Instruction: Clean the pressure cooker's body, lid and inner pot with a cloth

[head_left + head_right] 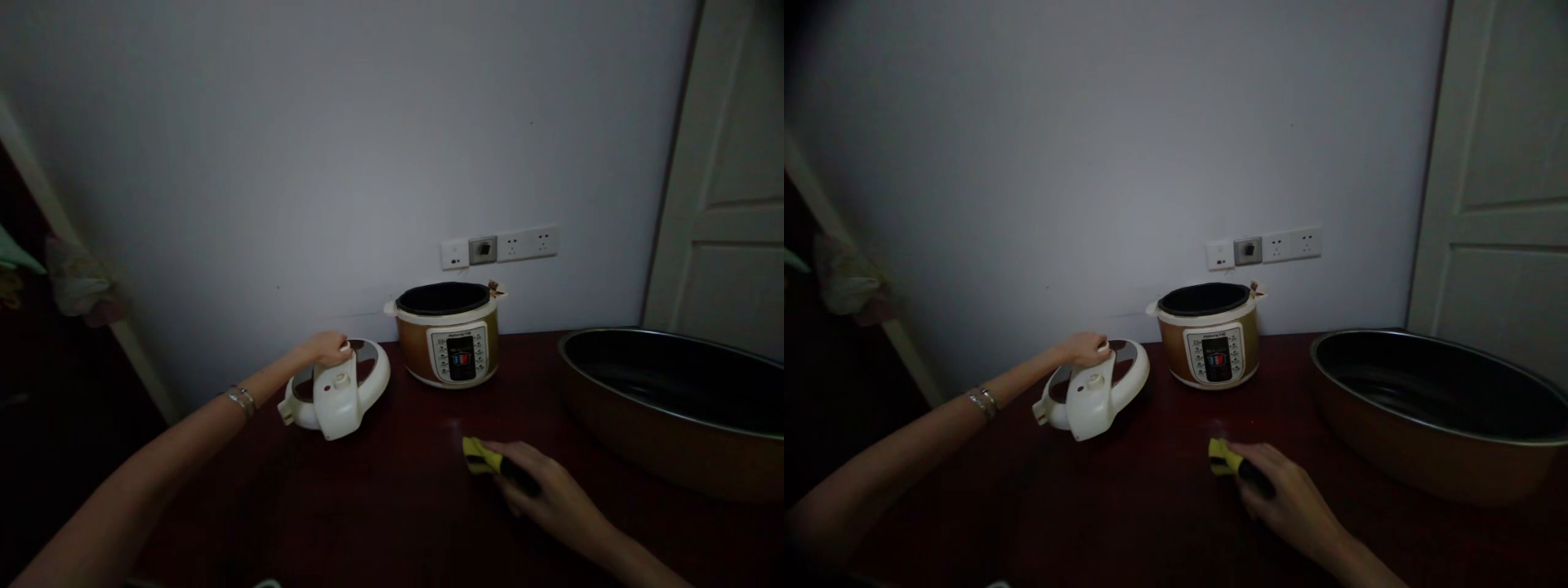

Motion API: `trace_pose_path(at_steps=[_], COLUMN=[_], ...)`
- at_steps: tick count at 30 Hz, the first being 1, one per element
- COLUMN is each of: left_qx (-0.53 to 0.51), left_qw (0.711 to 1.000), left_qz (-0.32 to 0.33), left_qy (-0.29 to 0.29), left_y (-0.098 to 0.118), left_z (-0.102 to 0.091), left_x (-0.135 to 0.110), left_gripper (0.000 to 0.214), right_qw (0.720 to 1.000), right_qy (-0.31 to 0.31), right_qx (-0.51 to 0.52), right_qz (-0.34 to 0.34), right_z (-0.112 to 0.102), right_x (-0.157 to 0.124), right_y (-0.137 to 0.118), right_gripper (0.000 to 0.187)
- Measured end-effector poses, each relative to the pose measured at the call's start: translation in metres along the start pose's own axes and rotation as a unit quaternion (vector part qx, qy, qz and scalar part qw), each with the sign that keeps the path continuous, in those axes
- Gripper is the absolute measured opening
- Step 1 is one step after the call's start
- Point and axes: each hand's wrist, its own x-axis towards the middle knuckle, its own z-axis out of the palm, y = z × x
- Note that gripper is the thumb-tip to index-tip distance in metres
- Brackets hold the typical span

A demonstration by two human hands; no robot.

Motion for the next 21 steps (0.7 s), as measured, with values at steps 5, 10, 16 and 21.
trace_pose_path(at_steps=[5,10,16,21], left_qx=[-0.016,0.020,0.040,0.028], left_qw=[0.999,0.999,0.990,0.985], left_qz=[0.007,0.047,0.132,0.169], left_qy=[-0.028,-0.020,0.011,0.028], left_y=[0.028,0.077,0.133,0.166], left_z=[-0.020,-0.027,-0.030,-0.035], left_x=[-0.036,-0.068,-0.083,-0.084], left_gripper=[0.046,0.046,0.042,0.043], right_qw=[0.992,0.978,0.968,0.963], right_qy=[0.118,0.198,0.236,0.251], right_qx=[0.035,0.057,0.069,0.080], right_qz=[0.033,0.039,0.052,0.055], right_z=[-0.004,-0.016,-0.022,-0.024], right_x=[0.002,0.003,0.002,0.003], right_y=[0.011,0.007,0.008,0.009], right_gripper=[0.040,0.039,0.038,0.036])
